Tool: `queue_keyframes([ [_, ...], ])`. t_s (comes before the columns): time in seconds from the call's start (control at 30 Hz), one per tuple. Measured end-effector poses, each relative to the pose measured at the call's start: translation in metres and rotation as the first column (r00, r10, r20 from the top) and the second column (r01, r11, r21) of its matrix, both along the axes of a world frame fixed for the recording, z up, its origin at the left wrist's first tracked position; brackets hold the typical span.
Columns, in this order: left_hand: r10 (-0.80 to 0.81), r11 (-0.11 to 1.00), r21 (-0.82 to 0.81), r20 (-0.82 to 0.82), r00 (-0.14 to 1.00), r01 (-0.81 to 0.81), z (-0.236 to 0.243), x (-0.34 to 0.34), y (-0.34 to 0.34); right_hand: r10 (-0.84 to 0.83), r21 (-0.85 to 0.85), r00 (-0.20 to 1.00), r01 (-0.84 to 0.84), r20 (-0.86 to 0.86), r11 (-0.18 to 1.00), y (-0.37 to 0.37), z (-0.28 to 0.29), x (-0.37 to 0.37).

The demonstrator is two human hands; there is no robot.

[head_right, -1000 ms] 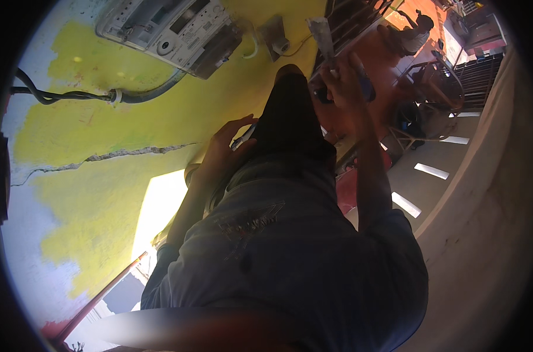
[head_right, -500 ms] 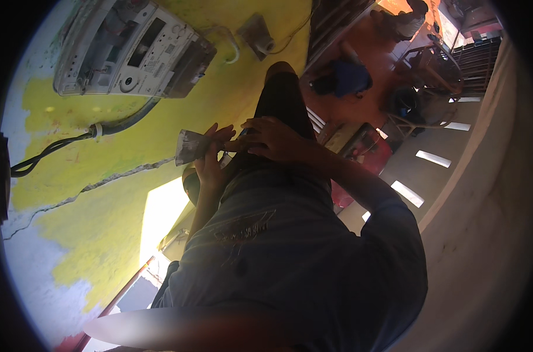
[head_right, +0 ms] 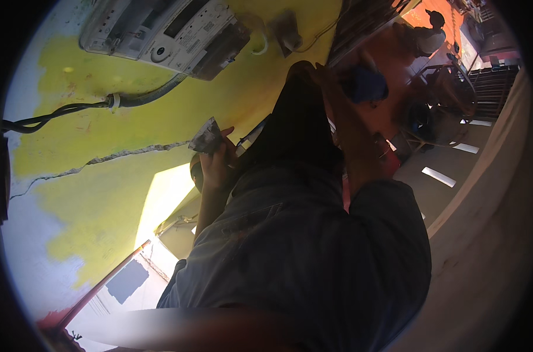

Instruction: The person uses a putty knife to scrape and smooth a vertical crack in a yellow-painted wall. They repeatedly apply and smooth material along the crack, working around an electrical meter and conduit.

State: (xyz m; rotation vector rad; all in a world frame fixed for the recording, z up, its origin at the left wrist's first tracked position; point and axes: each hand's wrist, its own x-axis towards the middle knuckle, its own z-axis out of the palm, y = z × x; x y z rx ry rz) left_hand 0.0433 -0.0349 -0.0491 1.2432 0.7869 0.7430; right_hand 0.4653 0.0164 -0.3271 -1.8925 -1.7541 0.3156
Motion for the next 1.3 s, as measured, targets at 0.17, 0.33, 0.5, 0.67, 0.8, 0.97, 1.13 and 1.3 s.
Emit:
queue_keyframes([
  [0.17,0.101,0.995,-0.010,-0.105,0.989,-0.103,0.002,-0.005,-0.003,-0.483,-0.410,0.789,0.325,-0.380,0.852,0.004,-0.015,0.005],
  [0.33,0.116,0.993,0.012,-0.075,0.990,-0.116,-0.006,-0.002,-0.002,-0.232,-0.355,0.946,0.142,-0.225,0.924,-0.057,0.072,-0.075],
  [0.5,-0.006,0.997,-0.071,0.234,0.972,0.023,-0.002,0.013,0.007,0.066,-0.452,0.805,-0.396,-0.589,0.799,-0.088,0.228,-0.112],
  [0.67,-0.163,0.958,0.271,0.264,0.951,0.090,0.025,0.038,0.015,0.286,-0.180,0.620,-0.579,-0.730,0.795,-0.093,0.299,-0.187],
  [0.8,-0.170,0.890,0.446,0.133,0.977,0.094,0.040,0.042,0.018,0.451,0.102,0.680,-0.488,-0.578,0.867,-0.083,0.341,-0.194],
  [0.97,-0.151,0.937,0.340,0.192,0.970,0.079,0.037,0.015,0.019,0.142,-0.233,0.908,-0.248,-0.393,0.940,-0.092,0.450,-0.110],
  [1.13,-0.043,0.936,0.351,0.155,0.987,-0.015,0.025,-0.012,0.019,0.035,0.170,0.999,-0.028,-0.041,0.985,-0.082,0.567,-0.048],
  [1.3,0.029,0.940,0.328,0.193,0.981,-0.092,0.019,-0.016,0.013,0.225,0.104,0.904,-0.280,0.364,0.954,-0.033,0.646,-0.039],
])
